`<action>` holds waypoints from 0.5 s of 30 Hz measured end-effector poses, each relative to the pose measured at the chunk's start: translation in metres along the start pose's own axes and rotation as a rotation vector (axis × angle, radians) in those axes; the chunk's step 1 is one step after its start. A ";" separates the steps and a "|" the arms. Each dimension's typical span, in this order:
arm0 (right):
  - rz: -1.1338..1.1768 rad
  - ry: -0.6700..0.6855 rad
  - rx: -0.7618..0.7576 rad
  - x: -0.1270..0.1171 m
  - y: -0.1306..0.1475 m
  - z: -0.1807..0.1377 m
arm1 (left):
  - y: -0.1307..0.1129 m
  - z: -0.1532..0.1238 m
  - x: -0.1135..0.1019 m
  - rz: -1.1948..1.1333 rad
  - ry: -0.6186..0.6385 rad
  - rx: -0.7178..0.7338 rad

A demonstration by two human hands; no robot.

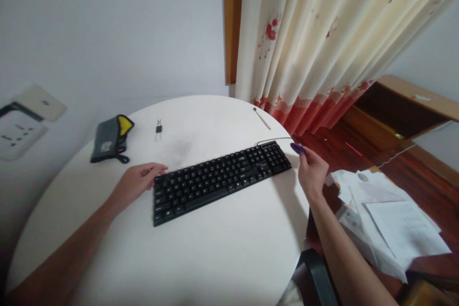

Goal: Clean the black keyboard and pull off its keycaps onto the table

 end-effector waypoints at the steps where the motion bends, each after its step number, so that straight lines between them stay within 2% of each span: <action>1: -0.047 0.082 0.014 0.007 -0.007 -0.006 | 0.000 0.000 0.000 0.004 0.001 0.001; 3: -0.113 0.193 0.036 0.020 -0.018 -0.022 | 0.000 0.000 0.000 0.018 0.003 0.004; 6: -0.166 0.179 0.031 0.031 -0.018 -0.040 | 0.002 0.001 0.001 0.033 0.001 -0.001; 9: -0.169 0.184 0.031 0.039 -0.007 -0.056 | 0.003 0.002 0.003 0.035 0.004 -0.002; 15: 0.027 0.296 0.068 0.061 0.022 -0.100 | 0.001 0.001 0.002 0.037 0.000 -0.015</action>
Point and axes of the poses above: each hand's wrist, its own z-axis towards the middle knuckle, its own x-axis out of the palm, y = z × x, the point moved 4 cm from there along z, towards the middle knuckle, and after that the axes turned 14 degrees about z, right-handed, at the moved point
